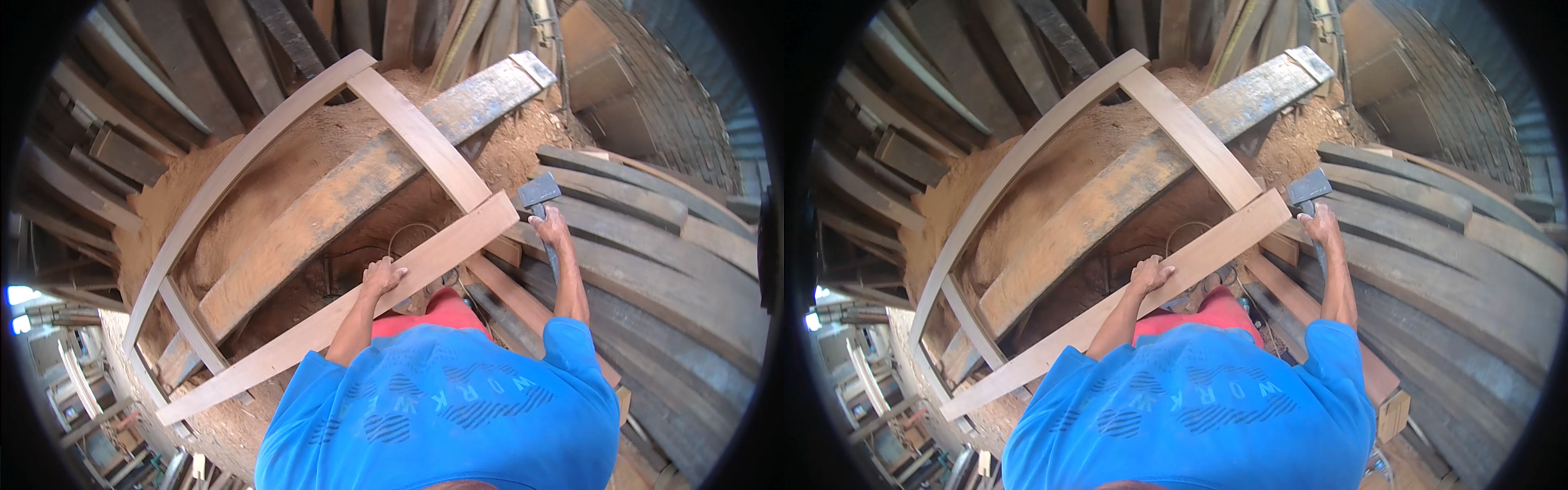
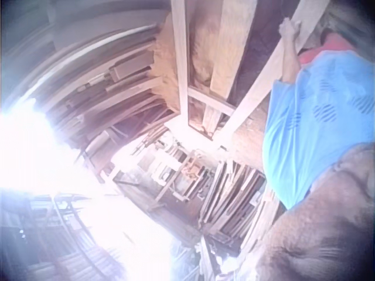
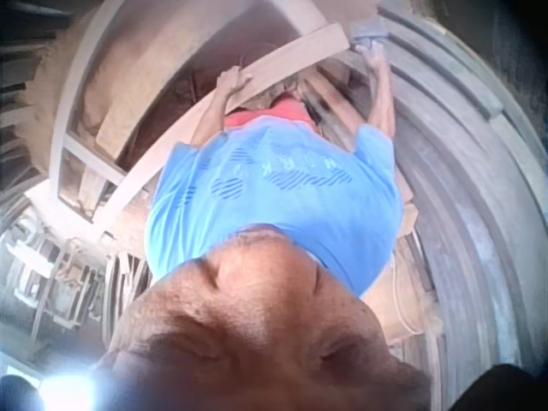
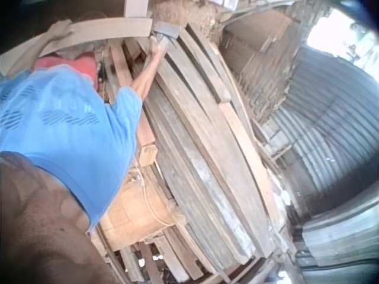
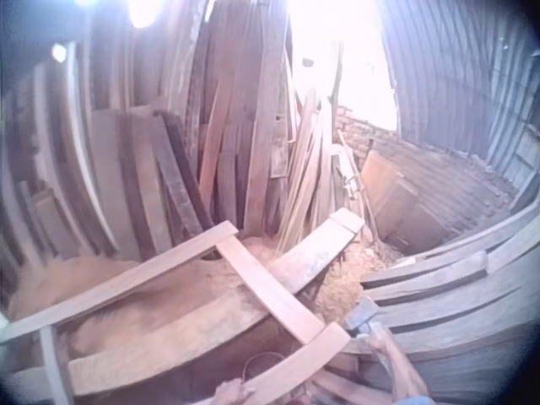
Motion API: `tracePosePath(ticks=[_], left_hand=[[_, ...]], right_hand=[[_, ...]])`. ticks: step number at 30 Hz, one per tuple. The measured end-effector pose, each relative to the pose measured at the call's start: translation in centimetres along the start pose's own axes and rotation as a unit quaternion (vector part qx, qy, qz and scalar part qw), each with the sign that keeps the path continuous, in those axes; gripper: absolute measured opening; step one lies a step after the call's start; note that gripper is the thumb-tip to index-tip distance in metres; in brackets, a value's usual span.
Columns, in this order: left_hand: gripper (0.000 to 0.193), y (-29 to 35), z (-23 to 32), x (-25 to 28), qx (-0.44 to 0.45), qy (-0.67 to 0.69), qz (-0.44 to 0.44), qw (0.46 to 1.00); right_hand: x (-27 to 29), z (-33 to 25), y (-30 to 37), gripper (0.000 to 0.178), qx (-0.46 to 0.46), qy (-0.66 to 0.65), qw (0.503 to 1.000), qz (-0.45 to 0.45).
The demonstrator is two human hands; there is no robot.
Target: The person assembles a wooden frame by hammering nails into joints, marking and cutting planks with a circular saw, and smoothing edges with a hand file. The person handles planks, a hammer, a circular saw, and a file to join and finish the frame components.
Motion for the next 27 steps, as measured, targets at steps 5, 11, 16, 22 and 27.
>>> tracePosePath(ticks=[5, 11, 16, 22, 27], left_hand=[[0.074, -0.7, -0.4, 0.8, 0.028, 0.024, -0.05, 0.998], [0.082, -3.0, -0.9, 0.4, -0.036, 0.04, -0.101, 0.993], [0.091, -7.1, -0.9, -1.3, -0.118, 0.051, -0.149, 0.98], [0.102, -9.0, 6.3, 1.0, -0.125, 0.208, -0.129, 0.962], [0.103, -13.2, 14.4, 1.9, -0.123, 0.294, -0.097, 0.943]], right_hand=[[-1.3, -3.4, -4.5, 0.044, -0.037, 0.015, 0.997, -0.07], [-1.8, -7.7, -3.8, 0.047, -0.028, 0.057, 0.995, -0.077], [-1.5, -10.8, -3.7, 0.047, -0.003, 0.138, 0.988, -0.07], [-1.6, -13.9, -10.7, 0.038, 0.093, 0.225, 0.963, -0.115], [-2.5, -18.3, -20.0, 0.046, 0.141, 0.244, 0.948, -0.148]])
Point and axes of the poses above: each hand's wrist, its own y-axis away from the middle knuckle, its own x-axis out of the back of the hand, z = x × y, the point moved 5 cm from there along -y, towards the middle knuckle, and after that the axes turned 12 degrees about -y, right-handed, at the moved point
